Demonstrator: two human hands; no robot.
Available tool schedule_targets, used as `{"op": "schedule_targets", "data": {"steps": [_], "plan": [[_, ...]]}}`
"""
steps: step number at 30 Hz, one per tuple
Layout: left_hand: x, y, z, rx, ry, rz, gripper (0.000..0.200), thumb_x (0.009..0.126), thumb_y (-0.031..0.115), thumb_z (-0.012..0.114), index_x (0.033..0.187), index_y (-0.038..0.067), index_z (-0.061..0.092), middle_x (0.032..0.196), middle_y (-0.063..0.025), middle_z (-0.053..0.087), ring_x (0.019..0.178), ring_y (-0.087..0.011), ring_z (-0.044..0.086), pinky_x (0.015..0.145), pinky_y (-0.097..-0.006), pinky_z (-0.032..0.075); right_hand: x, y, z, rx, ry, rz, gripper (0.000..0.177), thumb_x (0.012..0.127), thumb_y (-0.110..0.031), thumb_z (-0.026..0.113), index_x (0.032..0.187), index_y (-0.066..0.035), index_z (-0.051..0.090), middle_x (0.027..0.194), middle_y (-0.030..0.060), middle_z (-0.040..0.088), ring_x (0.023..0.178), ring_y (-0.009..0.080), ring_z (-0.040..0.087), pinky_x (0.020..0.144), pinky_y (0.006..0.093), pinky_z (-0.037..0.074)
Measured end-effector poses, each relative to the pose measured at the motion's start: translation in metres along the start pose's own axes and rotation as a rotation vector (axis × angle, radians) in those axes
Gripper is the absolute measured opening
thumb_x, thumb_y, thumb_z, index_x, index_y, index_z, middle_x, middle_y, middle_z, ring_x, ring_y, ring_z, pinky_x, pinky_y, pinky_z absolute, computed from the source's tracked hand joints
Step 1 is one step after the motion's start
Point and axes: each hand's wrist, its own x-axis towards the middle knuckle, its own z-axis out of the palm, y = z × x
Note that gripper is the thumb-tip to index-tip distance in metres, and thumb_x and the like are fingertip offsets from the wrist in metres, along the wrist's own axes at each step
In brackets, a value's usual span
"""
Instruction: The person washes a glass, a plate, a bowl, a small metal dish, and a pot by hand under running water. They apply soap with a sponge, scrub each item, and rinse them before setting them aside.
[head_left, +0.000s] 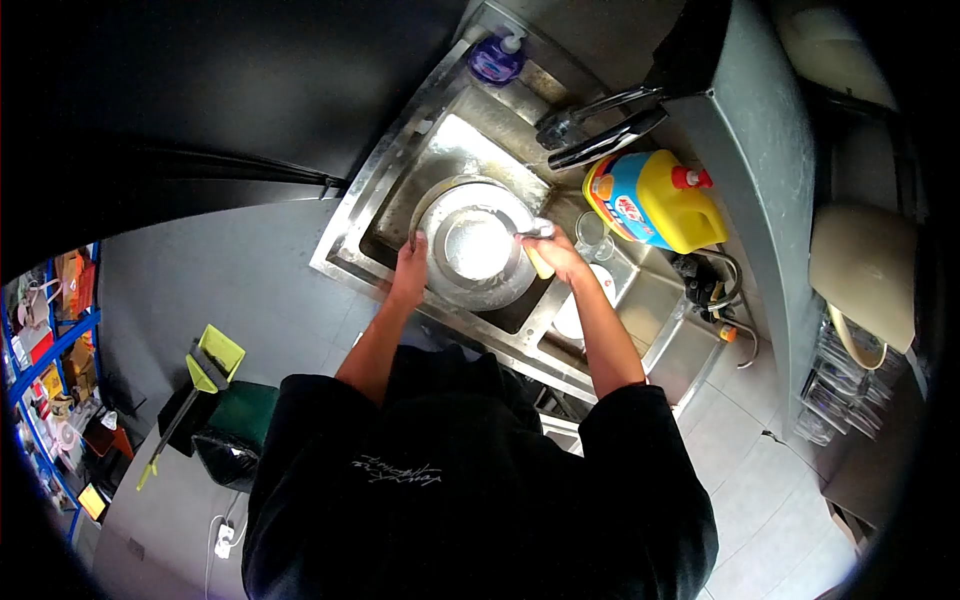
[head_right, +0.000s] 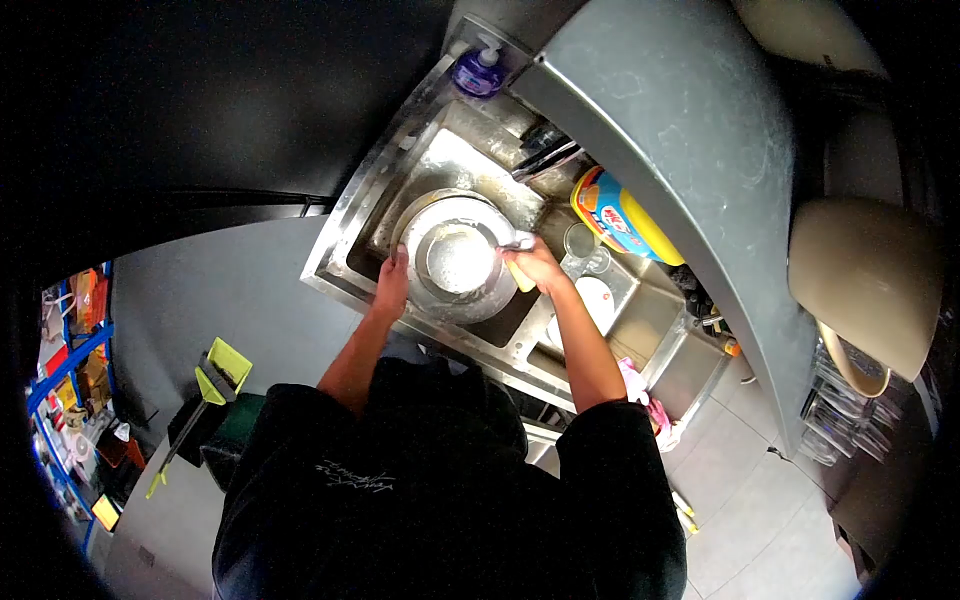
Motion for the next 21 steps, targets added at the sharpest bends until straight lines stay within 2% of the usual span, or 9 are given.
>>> {"op": "schedule_targets", "data": {"steps": [5,6,9,10,13,14,17,18,21], "plan": [[0.022,-0.022,-0.014,0.067,-0.057,0.196,0.047,0.105,0.041,0.041,0.099,0.000,0.062,0.087,0.0010,0.057,0.082,-0.0095,0.047,0.073,-0.0279,0.043,-0.021,0.020,-0.010,0.200,-0.031,-0.040,0.046,0.081,-0.011,0.075,0.121,0.001,0.057,0.111,0.0121,0.068,0.100,0.0210,0.065,0.089,0.0329,0.050],[0.024,-0.019,-0.016,0.194,-0.014,0.217,0.041,0.104,0.036,0.046,0.092,0.000,0.060,0.075,0.0008,0.052,0.073,-0.0093,0.043,0.067,-0.0291,0.041,-0.026,0.024,-0.015,0.241,-0.023,-0.049,0.044,0.081,-0.009,0.074,0.121,0.001,0.057,0.111,0.0124,0.068,0.100,0.0211,0.065,0.090,0.0332,0.050],[0.040,-0.027,-0.023,0.428,0.084,0.269,0.035,0.102,0.031,0.051,0.092,-0.002,0.060,0.070,-0.0028,0.053,0.069,-0.0103,0.044,0.065,-0.0307,0.043,-0.044,0.037,-0.029,0.366,0.073,-0.052,0.041,0.083,-0.004,0.070,0.121,0.002,0.057,0.113,0.0122,0.067,0.102,0.0211,0.064,0.091,0.0342,0.050],[0.042,-0.026,-0.025,0.452,0.109,0.349,0.030,0.100,0.026,0.053,0.094,-0.002,0.061,0.072,-0.0125,0.061,0.067,-0.0214,0.058,0.064,-0.0367,0.046,-0.050,0.041,-0.029,0.425,0.145,-0.095,0.036,0.084,-0.005,0.069,0.118,0.001,0.060,0.110,0.0099,0.068,0.100,0.0201,0.064,0.089,0.0331,0.049],[0.027,-0.005,-0.026,0.693,0.237,0.401,0.025,0.098,0.022,0.053,0.097,-0.001,0.062,0.087,-0.0223,0.067,0.082,-0.0403,0.066,0.068,-0.0443,0.049,-0.052,0.052,-0.026,0.578,0.283,-0.123,0.029,0.085,-0.008,0.069,0.112,-0.003,0.064,0.101,0.0051,0.068,0.089,0.0181,0.063,0.080,0.0318,0.048],[0.023,0.001,-0.028,0.762,0.245,0.324,0.022,0.096,0.018,0.052,0.101,0.000,0.062,0.095,-0.0258,0.066,0.092,-0.0460,0.061,0.072,-0.0498,0.050,-0.049,0.053,-0.021,0.563,0.314,-0.120,0.028,0.085,-0.008,0.069,0.112,-0.004,0.064,0.100,0.0045,0.068,0.087,0.0178,0.062,0.079,0.0315,0.048],[0.011,0.009,-0.033,0.742,0.295,0.405,0.021,0.094,0.016,0.052,0.105,0.001,0.062,0.095,-0.0253,0.066,0.090,-0.0449,0.063,0.074,-0.0515,0.050,-0.012,0.070,-0.009,0.639,0.427,-0.042,0.020,0.084,-0.008,0.070,0.103,-0.006,0.063,0.088,0.0031,0.064,0.073,0.0192,0.061,0.061,0.0350,0.048],[0.008,0.014,-0.034,0.751,0.270,0.278,0.022,0.090,0.016,0.055,0.106,0.003,0.062,0.095,-0.0245,0.067,0.091,-0.0447,0.063,0.076,-0.0518,0.051,0.001,0.076,-0.008,0.647,0.473,-0.021,0.020,0.083,-0.007,0.070,0.102,-0.006,0.063,0.086,0.0033,0.064,0.071,0.0199,0.061,0.059,0.0367,0.048],[0.030,0.000,-0.028,0.812,0.340,0.264,0.026,0.086,0.018,0.059,0.109,0.005,0.063,0.094,-0.0228,0.068,0.091,-0.0438,0.064,0.078,-0.0509,0.051,0.007,0.077,-0.001,0.691,0.548,0.031,0.023,0.082,-0.005,0.070,0.103,-0.006,0.062,0.085,0.0038,0.063,0.069,0.0207,0.061,0.058,0.0390,0.049]]}}
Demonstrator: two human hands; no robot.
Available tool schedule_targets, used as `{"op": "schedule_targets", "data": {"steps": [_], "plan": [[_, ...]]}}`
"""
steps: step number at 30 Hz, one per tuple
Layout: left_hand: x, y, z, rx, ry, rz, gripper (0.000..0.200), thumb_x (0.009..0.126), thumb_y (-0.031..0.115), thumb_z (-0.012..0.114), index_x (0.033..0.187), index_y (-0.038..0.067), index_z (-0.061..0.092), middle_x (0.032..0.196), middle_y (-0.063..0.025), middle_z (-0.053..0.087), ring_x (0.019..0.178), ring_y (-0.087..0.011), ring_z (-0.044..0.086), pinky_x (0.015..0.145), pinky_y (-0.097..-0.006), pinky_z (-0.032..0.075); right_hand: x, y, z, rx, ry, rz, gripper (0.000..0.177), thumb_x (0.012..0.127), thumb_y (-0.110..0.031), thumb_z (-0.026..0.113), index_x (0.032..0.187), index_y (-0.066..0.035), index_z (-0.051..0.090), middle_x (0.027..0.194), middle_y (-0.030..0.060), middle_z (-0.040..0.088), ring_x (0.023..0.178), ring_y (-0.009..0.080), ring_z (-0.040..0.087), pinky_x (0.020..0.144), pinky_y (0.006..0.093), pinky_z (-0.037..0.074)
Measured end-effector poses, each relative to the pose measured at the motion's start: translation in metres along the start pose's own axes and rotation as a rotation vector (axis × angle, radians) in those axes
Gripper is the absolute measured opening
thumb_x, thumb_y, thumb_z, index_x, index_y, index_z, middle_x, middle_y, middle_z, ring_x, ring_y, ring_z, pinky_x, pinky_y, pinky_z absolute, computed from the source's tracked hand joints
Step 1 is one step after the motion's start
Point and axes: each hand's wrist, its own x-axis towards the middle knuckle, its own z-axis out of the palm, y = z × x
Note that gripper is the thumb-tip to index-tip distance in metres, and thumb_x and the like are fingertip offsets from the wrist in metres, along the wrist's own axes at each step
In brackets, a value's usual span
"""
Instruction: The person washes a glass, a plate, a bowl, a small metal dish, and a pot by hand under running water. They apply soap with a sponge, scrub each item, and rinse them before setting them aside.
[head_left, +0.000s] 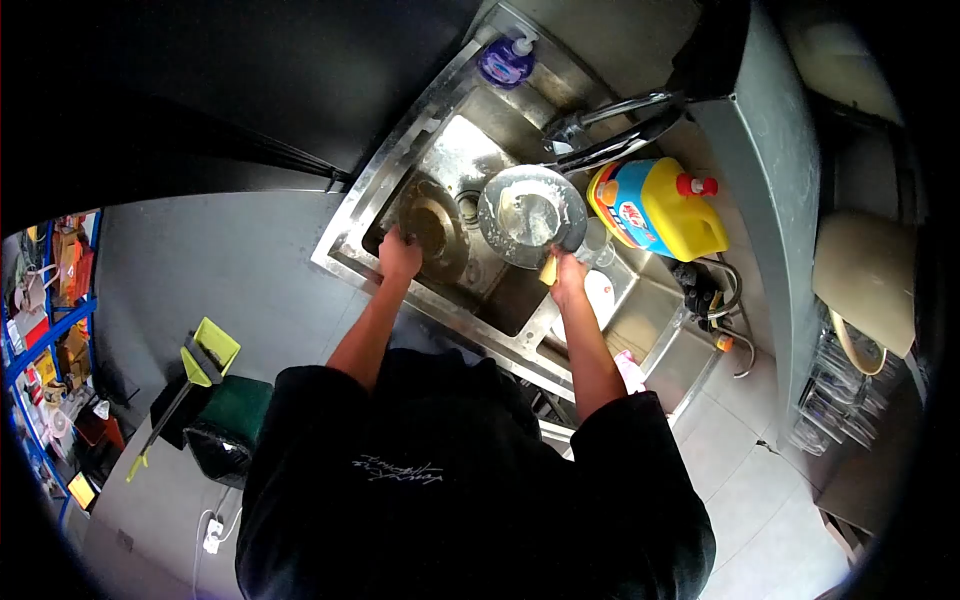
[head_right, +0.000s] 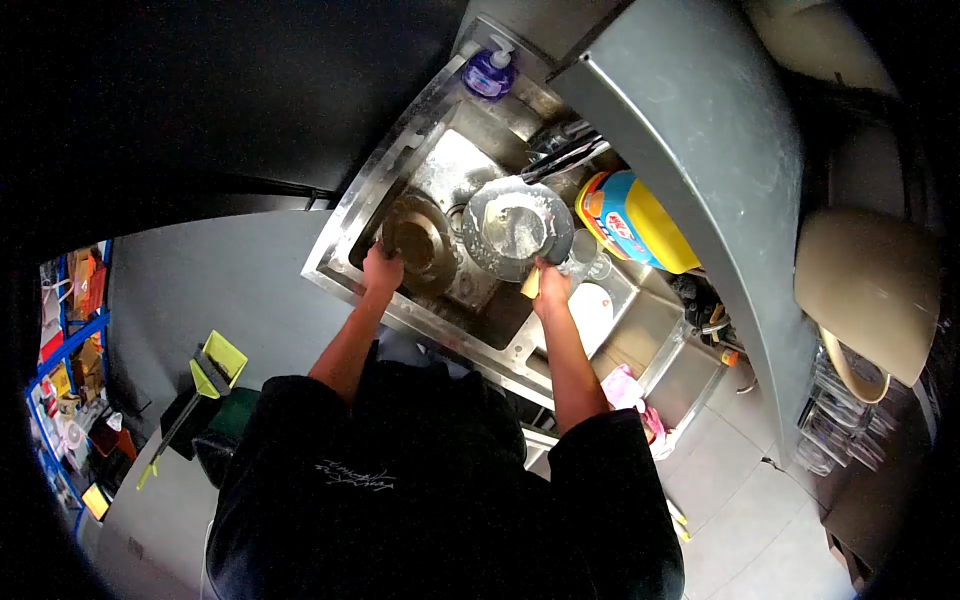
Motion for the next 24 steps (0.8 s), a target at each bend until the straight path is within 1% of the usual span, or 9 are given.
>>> {"op": "schedule_targets", "data": {"steps": [4,5,8,9,10,13,19,22,24], "plan": [[0.048,-0.027,0.056,0.178,-0.059,-0.174,0.034,0.083,0.022,0.061,0.114,0.007,0.065,0.105,-0.0200,0.069,0.099,-0.0389,0.065,0.083,-0.0461,0.053,0.006,0.017,-0.003,0.017,0.083,-0.019,0.029,0.079,-0.004,0.072,0.106,-0.005,0.061,0.089,0.0051,0.064,0.070,0.0215,0.062,0.059,0.0398,0.050],[0.069,-0.055,0.077,0.260,-0.129,-0.149,0.035,0.083,0.024,0.061,0.114,0.008,0.066,0.107,-0.0186,0.069,0.101,-0.0365,0.066,0.084,-0.0445,0.054,0.018,0.027,-0.013,0.004,0.041,-0.001,0.035,0.079,-0.001,0.071,0.112,-0.002,0.059,0.101,0.0085,0.066,0.084,0.0247,0.064,0.071,0.0409,0.051],[0.123,-0.134,0.147,0.380,-0.242,-0.215,0.037,0.084,0.030,0.060,0.114,0.009,0.067,0.109,-0.0154,0.070,0.101,-0.0325,0.067,0.084,-0.0420,0.055,-0.022,0.004,0.007,0.017,0.052,-0.095,0.034,0.081,0.000,0.071,0.112,0.000,0.060,0.100,0.0083,0.067,0.081,0.0229,0.064,0.070,0.0379,0.051],[0.106,-0.065,0.106,0.311,-0.306,-0.512,0.041,0.084,0.034,0.063,0.116,0.009,0.067,0.112,-0.0142,0.069,0.101,-0.0322,0.067,0.084,-0.0431,0.055,-0.038,-0.005,0.017,-0.019,0.058,-0.150,0.030,0.081,-0.001,0.070,0.110,0.000,0.062,0.098,0.0077,0.067,0.078,0.0218,0.063,0.068,0.0368,0.050],[0.109,-0.074,0.113,0.302,-0.281,-0.467,0.043,0.082,0.035,0.066,0.116,0.008,0.067,0.114,-0.0147,0.068,0.100,-0.0326,0.067,0.082,-0.0435,0.055,-0.029,0.002,0.011,-0.047,0.040,-0.122,0.031,0.078,0.003,0.069,0.108,-0.003,0.063,0.098,0.0057,0.067,0.085,0.0225,0.063,0.071,0.0374,0.050],[0.123,-0.120,0.143,0.178,-0.123,-0.364,0.055,0.080,0.044,0.072,0.121,0.009,0.065,0.117,-0.0167,0.065,0.098,-0.0318,0.066,0.078,-0.0449,0.054,-0.023,0.008,0.011,-0.076,0.057,-0.114,0.020,0.079,0.001,0.069,0.098,-0.003,0.066,0.088,0.0047,0.067,0.070,0.0195,0.062,0.061,0.0351,0.048],[0.144,-0.149,0.170,0.571,-0.265,-0.500,0.064,0.083,0.060,0.066,0.121,0.008,0.064,0.112,-0.0158,0.067,0.096,-0.0298,0.067,0.077,-0.0430,0.055,-0.028,-0.001,0.022,-0.095,0.014,-0.094,0.018,0.080,-0.002,0.069,0.098,-0.002,0.067,0.088,0.0057,0.068,0.073,0.0187,0.062,0.065,0.0361,0.048],[0.138,-0.153,0.174,0.274,-0.115,-0.552,0.062,0.081,0.052,0.072,0.123,0.007,0.061,0.113,-0.0154,0.066,0.097,-0.0317,0.067,0.079,-0.0407,0.057,-0.026,-0.005,0.027,-0.115,-0.012,-0.122,0.020,0.079,-0.002,0.068,0.099,-0.001,0.067,0.089,0.0059,0.068,0.074,0.0190,0.062,0.066,0.0363,0.048],[0.122,-0.122,0.160,0.145,0.121,-0.569,0.062,0.072,0.032,0.078,0.120,-0.001,0.057,0.119,-0.0223,0.063,0.105,-0.0416,0.064,0.088,-0.0452,0.054,-0.024,-0.008,0.034,-0.099,-0.032,-0.115,0.023,0.078,-0.002,0.069,0.101,0.001,0.065,0.090,0.0077,0.067,0.073,0.0203,0.062,0.065,0.0368,0.049]]}}
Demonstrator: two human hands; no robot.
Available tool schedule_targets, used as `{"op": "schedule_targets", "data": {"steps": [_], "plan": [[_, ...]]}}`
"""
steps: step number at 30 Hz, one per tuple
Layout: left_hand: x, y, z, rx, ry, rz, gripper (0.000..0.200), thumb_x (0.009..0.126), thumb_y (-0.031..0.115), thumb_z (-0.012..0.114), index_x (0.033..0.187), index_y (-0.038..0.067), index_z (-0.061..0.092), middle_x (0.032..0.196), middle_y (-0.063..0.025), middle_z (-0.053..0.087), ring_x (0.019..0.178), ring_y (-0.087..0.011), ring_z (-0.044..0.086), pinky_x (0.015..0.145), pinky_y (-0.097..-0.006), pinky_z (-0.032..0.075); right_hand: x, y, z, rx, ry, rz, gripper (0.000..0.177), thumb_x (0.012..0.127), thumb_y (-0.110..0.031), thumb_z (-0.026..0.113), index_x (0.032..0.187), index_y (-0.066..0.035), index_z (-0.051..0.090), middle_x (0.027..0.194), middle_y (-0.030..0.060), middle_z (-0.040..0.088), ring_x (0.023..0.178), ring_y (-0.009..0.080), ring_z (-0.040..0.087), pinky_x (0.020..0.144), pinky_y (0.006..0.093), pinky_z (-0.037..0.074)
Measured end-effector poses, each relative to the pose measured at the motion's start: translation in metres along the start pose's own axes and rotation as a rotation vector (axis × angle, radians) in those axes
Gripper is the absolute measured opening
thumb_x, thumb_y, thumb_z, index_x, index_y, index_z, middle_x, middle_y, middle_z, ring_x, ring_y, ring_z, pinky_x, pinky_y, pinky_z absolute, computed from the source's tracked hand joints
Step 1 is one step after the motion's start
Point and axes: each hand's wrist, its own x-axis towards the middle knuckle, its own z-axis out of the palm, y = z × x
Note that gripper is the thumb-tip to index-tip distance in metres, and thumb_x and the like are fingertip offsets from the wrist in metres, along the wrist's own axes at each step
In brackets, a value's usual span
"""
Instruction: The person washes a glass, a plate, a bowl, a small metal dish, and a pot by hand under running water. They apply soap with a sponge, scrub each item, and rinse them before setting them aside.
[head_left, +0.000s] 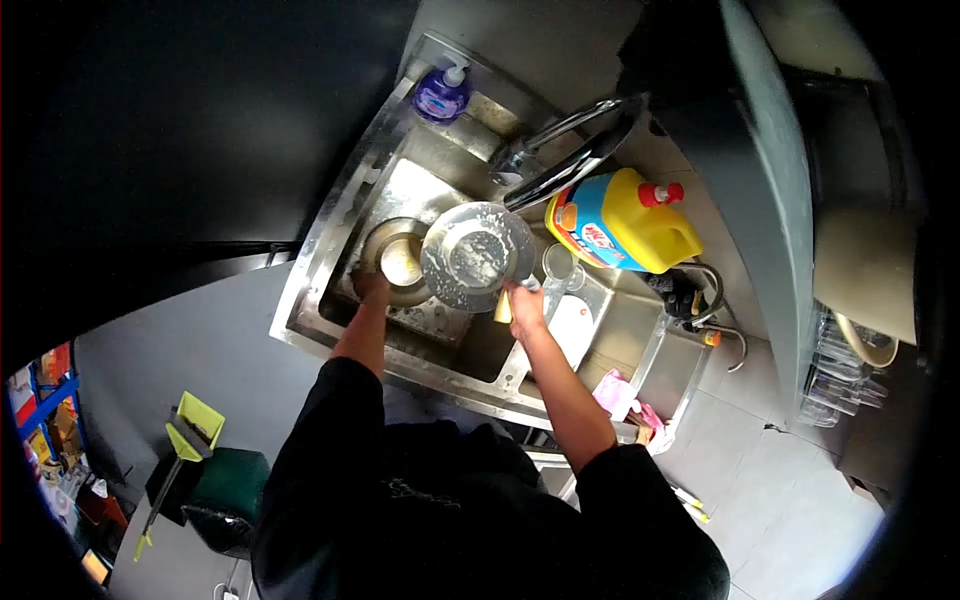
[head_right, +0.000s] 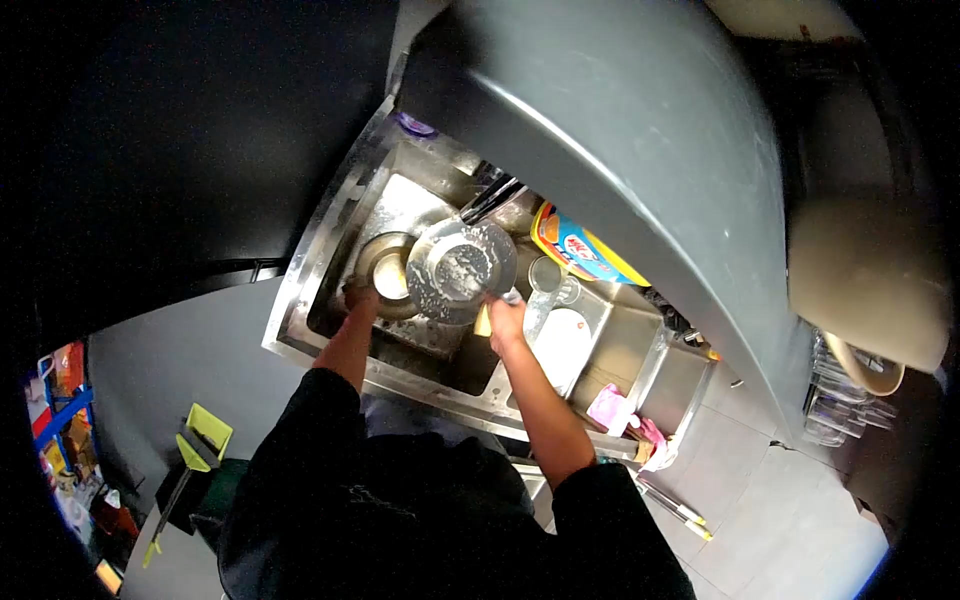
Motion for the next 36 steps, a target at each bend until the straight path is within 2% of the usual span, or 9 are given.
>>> {"op": "schedule_targets", "data": {"steps": [7,12,14,16,18,21,27,31,36], "plan": [[-0.188,0.086,-0.174,0.088,-0.235,1.536,0.069,0.069,0.011,0.067,0.135,0.008,0.047,0.140,-0.0199,0.047,0.134,-0.0385,0.040,0.111,-0.0462,0.033,0.024,-0.014,0.030,-0.030,-0.053,0.092,0.020,0.079,-0.001,0.067,0.099,0.002,0.065,0.087,0.0091,0.066,0.072,0.0218,0.062,0.062,0.0378,0.050],[-0.188,0.093,-0.150,0.430,-0.145,1.773,0.051,0.083,0.019,0.064,0.133,0.018,0.055,0.139,-0.0088,0.053,0.129,-0.0282,0.050,0.098,-0.0430,0.048,-0.006,-0.063,0.043,-0.127,-0.167,0.090,0.016,0.084,-0.006,0.065,0.099,0.000,0.063,0.083,0.0089,0.064,0.069,0.0216,0.062,0.057,0.0388,0.051],[-0.189,0.107,-0.149,0.082,-0.068,1.828,0.036,0.089,0.018,0.057,0.125,0.017,0.062,0.108,-0.0091,0.070,0.103,-0.0266,0.067,0.082,-0.0424,0.055,-0.020,-0.082,0.039,0.042,-0.351,0.069,0.019,0.093,-0.017,0.059,0.106,-0.003,0.056,0.087,0.0087,0.062,0.073,0.0221,0.065,0.060,0.0394,0.057],[-0.218,0.133,-0.187,0.458,-0.355,1.379,0.030,0.092,0.022,0.056,0.119,0.011,0.063,0.087,-0.0155,0.070,0.086,-0.0321,0.069,0.073,-0.0460,0.054,-0.036,-0.096,0.038,0.246,-0.434,0.012,0.021,0.098,-0.019,0.054,0.113,-0.005,0.054,0.097,0.0099,0.062,0.076,0.0226,0.066,0.063,0.0381,0.057],[-0.214,0.130,-0.186,-0.084,-0.457,1.137,0.027,0.093,0.026,0.061,0.108,0.005,0.067,0.074,-0.0160,0.066,0.067,-0.0305,0.063,0.067,-0.0416,0.050,-0.034,-0.080,0.039,0.237,-0.331,-0.232,0.025,0.101,-0.020,0.051,0.121,-0.005,0.051,0.106,0.0094,0.061,0.088,0.0205,0.065,0.073,0.0348,0.054],[-0.190,0.115,-0.178,-0.516,-0.636,0.742,0.026,0.093,0.019,0.065,0.112,0.002,0.064,0.093,-0.0031,0.066,0.084,-0.0125,0.058,0.074,-0.0336,0.047,-0.052,-0.068,0.054,-0.117,-0.213,-0.615,0.027,0.098,-0.015,0.057,0.122,-0.004,0.051,0.108,0.0045,0.059,0.095,0.0144,0.060,0.085,0.0269,0.047],[-0.202,0.101,-0.173,-0.900,-0.887,0.597,0.022,0.092,0.008,0.063,0.113,0.004,0.064,0.107,0.0018,0.064,0.097,-0.0100,0.056,0.085,-0.0293,0.044,-0.074,-0.102,0.126,-0.938,-0.193,-1.314,0.057,0.086,-0.026,0.067,0.136,-0.007,0.049,0.146,0.0137,0.043,0.137,0.0360,0.037,0.109,0.0533,0.035],[-0.206,0.105,-0.186,-0.886,-0.782,0.500,0.019,0.090,0.013,0.067,0.108,0.005,0.066,0.103,0.0003,0.066,0.093,-0.0118,0.058,0.083,-0.0299,0.045,0.008,-0.108,0.116,-1.024,-0.306,-0.960,0.046,0.094,-0.030,0.057,0.134,-0.008,0.050,0.147,0.0192,0.040,0.109,0.0357,0.060,0.102,0.0485,0.040],[-0.214,0.123,-0.202,-0.986,-0.716,0.185,0.021,0.089,0.022,0.071,0.104,0.008,0.067,0.099,-0.0017,0.067,0.092,-0.0156,0.061,0.081,-0.0332,0.047,-0.007,-0.024,0.090,-0.245,-0.304,-0.982,0.052,0.092,-0.021,0.057,0.141,-0.008,0.044,0.148,0.0168,0.040,0.133,0.0323,0.043,0.111,0.0450,0.035]]}}
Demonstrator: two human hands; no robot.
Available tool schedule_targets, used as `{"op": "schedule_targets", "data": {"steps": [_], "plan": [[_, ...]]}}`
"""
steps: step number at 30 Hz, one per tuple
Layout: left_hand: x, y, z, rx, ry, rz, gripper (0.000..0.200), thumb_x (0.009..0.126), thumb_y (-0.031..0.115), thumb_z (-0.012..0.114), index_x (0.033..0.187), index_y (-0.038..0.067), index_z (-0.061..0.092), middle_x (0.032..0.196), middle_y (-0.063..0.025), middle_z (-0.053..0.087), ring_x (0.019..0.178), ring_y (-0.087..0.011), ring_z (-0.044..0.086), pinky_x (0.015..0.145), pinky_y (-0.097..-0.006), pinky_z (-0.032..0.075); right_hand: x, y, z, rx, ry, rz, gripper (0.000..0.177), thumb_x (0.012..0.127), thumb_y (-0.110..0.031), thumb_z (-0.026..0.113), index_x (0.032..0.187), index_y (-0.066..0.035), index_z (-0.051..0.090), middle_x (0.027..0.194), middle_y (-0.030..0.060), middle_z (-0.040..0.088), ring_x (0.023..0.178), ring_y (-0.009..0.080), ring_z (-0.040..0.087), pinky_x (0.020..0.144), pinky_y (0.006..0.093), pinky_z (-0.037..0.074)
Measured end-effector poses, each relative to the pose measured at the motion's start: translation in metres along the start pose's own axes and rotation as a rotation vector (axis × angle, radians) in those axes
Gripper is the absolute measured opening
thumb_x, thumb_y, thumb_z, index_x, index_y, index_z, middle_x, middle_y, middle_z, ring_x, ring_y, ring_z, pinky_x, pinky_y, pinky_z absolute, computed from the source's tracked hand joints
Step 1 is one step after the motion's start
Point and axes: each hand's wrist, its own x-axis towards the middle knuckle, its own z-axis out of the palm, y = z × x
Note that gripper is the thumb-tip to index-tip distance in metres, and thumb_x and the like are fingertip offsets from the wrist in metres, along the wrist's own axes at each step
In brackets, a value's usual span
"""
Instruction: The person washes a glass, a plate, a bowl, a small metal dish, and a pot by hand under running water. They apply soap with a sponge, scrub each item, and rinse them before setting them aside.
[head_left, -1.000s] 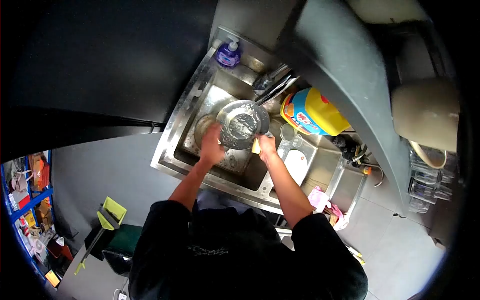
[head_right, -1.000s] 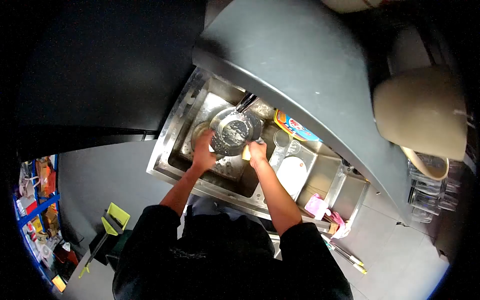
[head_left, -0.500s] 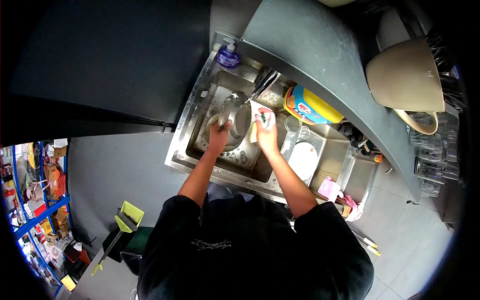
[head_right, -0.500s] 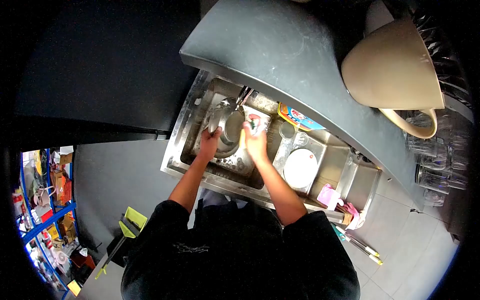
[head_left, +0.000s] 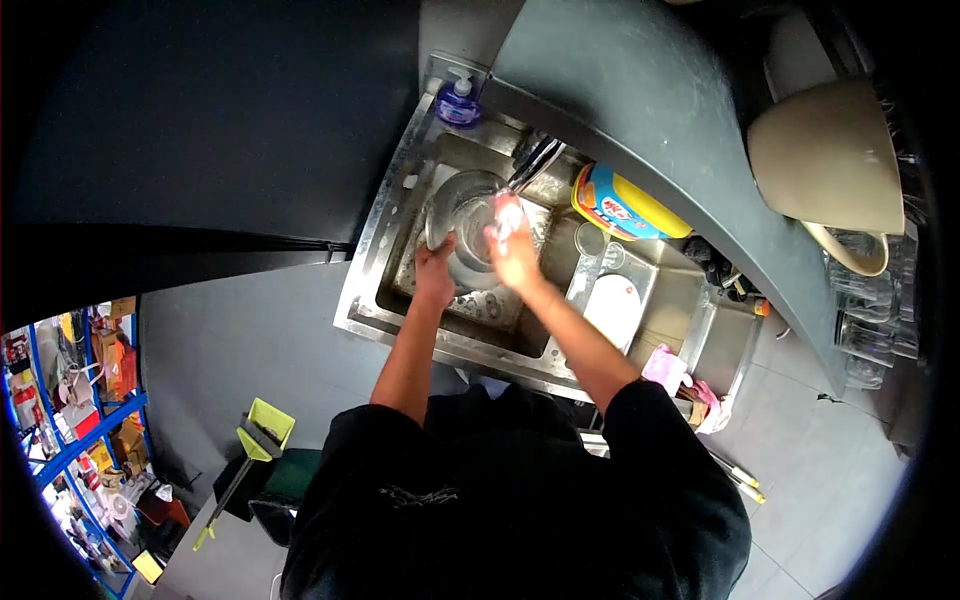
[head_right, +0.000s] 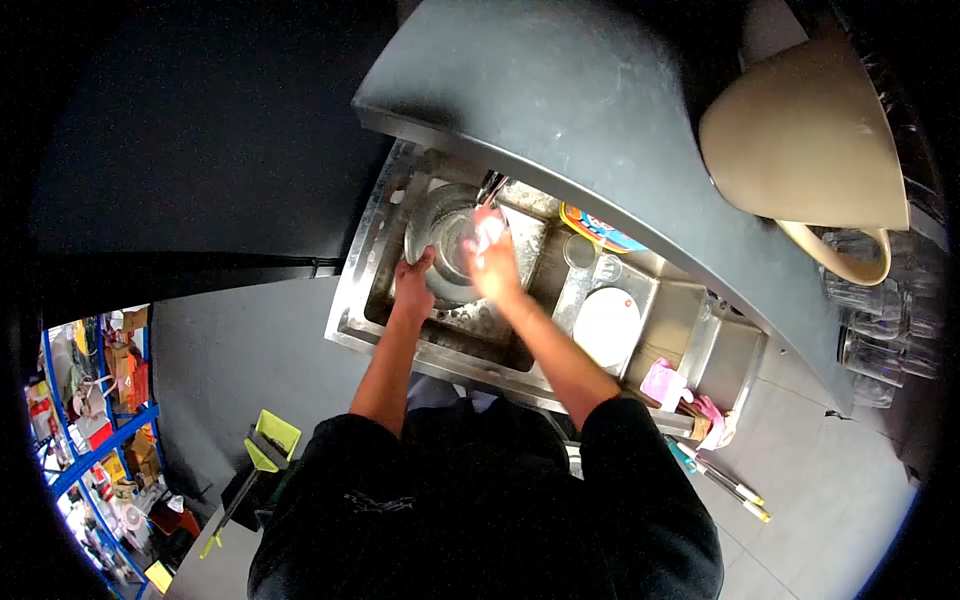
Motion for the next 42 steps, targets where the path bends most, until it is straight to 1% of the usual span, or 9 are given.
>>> {"op": "schedule_targets", "data": {"steps": [7,8,10,13,20,28,34,38,42], "plan": [[0.006,-0.027,-0.011,-0.093,-0.158,0.006,0.038,0.089,0.029,0.070,0.119,0.007,0.061,0.116,-0.0035,0.063,0.105,-0.0163,0.056,0.091,-0.0336,0.043,0.058,-0.045,0.004,-0.615,-0.336,-0.677,0.030,0.086,-0.016,0.058,0.115,-0.009,0.062,0.116,0.0134,0.065,0.116,0.0332,0.057,0.096,0.0473,0.047],[0.009,-0.026,-0.017,0.024,-0.105,-0.003,0.041,0.089,0.031,0.070,0.120,0.007,0.060,0.117,-0.0038,0.062,0.105,-0.0165,0.056,0.091,-0.0331,0.042,0.062,-0.052,-0.007,-0.744,-0.556,-0.078,0.035,0.087,-0.015,0.057,0.121,-0.009,0.059,0.109,0.0174,0.066,0.112,0.0365,0.057,0.090,0.0456,0.049],[0.006,-0.016,-0.017,0.013,0.031,-0.045,0.044,0.086,0.035,0.073,0.118,0.007,0.062,0.114,-0.0036,0.063,0.104,-0.0172,0.055,0.090,-0.0333,0.041,0.064,-0.066,-0.031,-0.695,-0.376,0.088,0.040,0.088,-0.018,0.055,0.127,-0.007,0.056,0.114,0.0220,0.062,0.110,0.0408,0.056,0.089,0.0450,0.048],[0.015,-0.011,-0.018,-0.134,-0.002,-0.007,0.042,0.088,0.035,0.072,0.118,0.007,0.062,0.112,-0.0038,0.064,0.101,-0.0177,0.057,0.088,-0.0337,0.044,0.011,-0.046,-0.025,-0.556,-0.075,-0.298,0.055,0.089,-0.021,0.055,0.140,-0.003,0.044,0.137,0.0221,0.050,0.126,0.0410,0.047,0.104,0.0465,0.040],[-0.001,0.006,0.011,-0.218,-0.160,-0.076,0.046,0.094,0.039,0.063,0.123,0.004,0.057,0.120,-0.0080,0.061,0.106,-0.0206,0.059,0.089,-0.0350,0.048,0.027,-0.089,0.001,-0.668,-0.403,-0.486,0.050,0.081,-0.014,0.056,0.131,-0.014,0.057,0.139,0.0114,0.052,0.133,0.0300,0.045,0.111,0.0493,0.034],[0.006,0.015,0.014,-0.175,0.027,-0.080,0.077,0.084,0.059,0.067,0.132,0.002,0.044,0.131,-0.0114,0.051,0.119,-0.0245,0.049,0.102,-0.0415,0.040,-0.027,-0.053,-0.024,-0.572,-0.049,-0.060,0.064,0.091,-0.017,0.051,0.149,-0.001,0.028,0.154,0.0251,0.026,0.141,0.0437,0.028,0.114,0.0503,0.026],[0.039,-0.029,-0.033,0.559,-0.100,0.092,0.064,0.095,0.009,0.058,0.152,0.012,0.028,0.135,-0.0172,0.048,0.121,-0.0286,0.049,0.102,-0.0307,0.041,0.028,-0.038,-0.033,-0.398,-0.071,-0.071,0.045,0.097,-0.016,0.048,0.140,-0.002,0.047,0.146,0.0197,0.044,0.137,0.0353,0.038,0.112,0.0432,0.031],[0.013,-0.001,-0.012,-0.186,-0.183,-0.063,0.054,0.096,0.026,0.060,0.143,0.007,0.042,0.133,-0.0120,0.052,0.122,-0.0268,0.050,0.104,-0.0374,0.040,0.050,-0.030,-0.062,-0.171,-0.040,0.168,0.044,0.102,-0.028,0.039,0.133,0.000,0.050,0.113,0.0228,0.063,0.110,0.0348,0.059,0.105,0.0361,0.039],[0.003,0.015,0.009,-0.451,-0.169,-0.111,0.058,0.095,0.044,0.060,0.136,0.005,0.050,0.132,-0.0085,0.055,0.124,-0.0256,0.049,0.106,-0.0435,0.040,-0.011,-0.043,-0.034,-0.573,-0.021,-0.044,0.055,0.098,-0.022,0.044,0.146,0.003,0.032,0.152,0.0251,0.030,0.141,0.0397,0.031,0.114,0.0416,0.027]]}}
